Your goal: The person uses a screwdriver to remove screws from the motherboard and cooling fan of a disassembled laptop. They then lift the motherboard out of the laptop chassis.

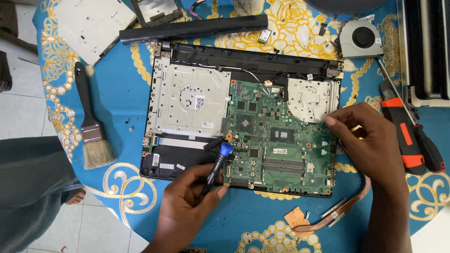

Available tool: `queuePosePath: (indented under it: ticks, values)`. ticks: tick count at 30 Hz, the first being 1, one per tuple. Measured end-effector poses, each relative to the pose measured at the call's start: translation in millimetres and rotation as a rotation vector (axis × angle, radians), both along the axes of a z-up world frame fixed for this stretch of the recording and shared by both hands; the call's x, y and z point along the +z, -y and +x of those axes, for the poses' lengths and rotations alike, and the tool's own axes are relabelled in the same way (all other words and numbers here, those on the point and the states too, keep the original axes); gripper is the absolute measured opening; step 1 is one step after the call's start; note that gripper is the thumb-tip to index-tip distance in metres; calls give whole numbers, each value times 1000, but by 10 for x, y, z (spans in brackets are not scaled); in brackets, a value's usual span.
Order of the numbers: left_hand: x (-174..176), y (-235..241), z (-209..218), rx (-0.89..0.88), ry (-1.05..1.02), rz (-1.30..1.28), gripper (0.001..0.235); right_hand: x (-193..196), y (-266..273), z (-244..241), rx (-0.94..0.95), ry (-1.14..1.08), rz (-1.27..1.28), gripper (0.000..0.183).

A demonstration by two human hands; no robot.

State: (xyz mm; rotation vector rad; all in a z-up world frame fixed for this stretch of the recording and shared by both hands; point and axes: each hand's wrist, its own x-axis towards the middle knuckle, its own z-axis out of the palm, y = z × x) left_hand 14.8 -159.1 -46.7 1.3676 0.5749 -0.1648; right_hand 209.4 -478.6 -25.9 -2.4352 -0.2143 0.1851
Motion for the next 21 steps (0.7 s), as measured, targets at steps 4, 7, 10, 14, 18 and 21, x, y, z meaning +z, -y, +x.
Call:
queuePosePath:
  ticks: [4, 7, 10, 14, 18, 21]
  values:
    - [-125, 34, 12, 47, -19, -97, 37, 121, -228, 47, -37, 67, -49, 10]
    - [-135, 22, 37, 19, -7, -55, 37, 142, -586, 221, 6, 45, -18, 10]
    - [-116, 28, 56, -1, -20, -13, 39, 57, -885, 360, 66, 24, 113, 25]
    - [-151, 28, 47, -5, 4, -7, 39, -19, -973, 471, 85, 69, 46, 19]
    - [-142, 16, 56, -23, 20, 15, 39, -106, -798, 678, 203, -7, 99, 15]
    - [-145, 21, 49, -10, 20, -15, 38, 88, -862, 737, 173, -135, 80, 17]
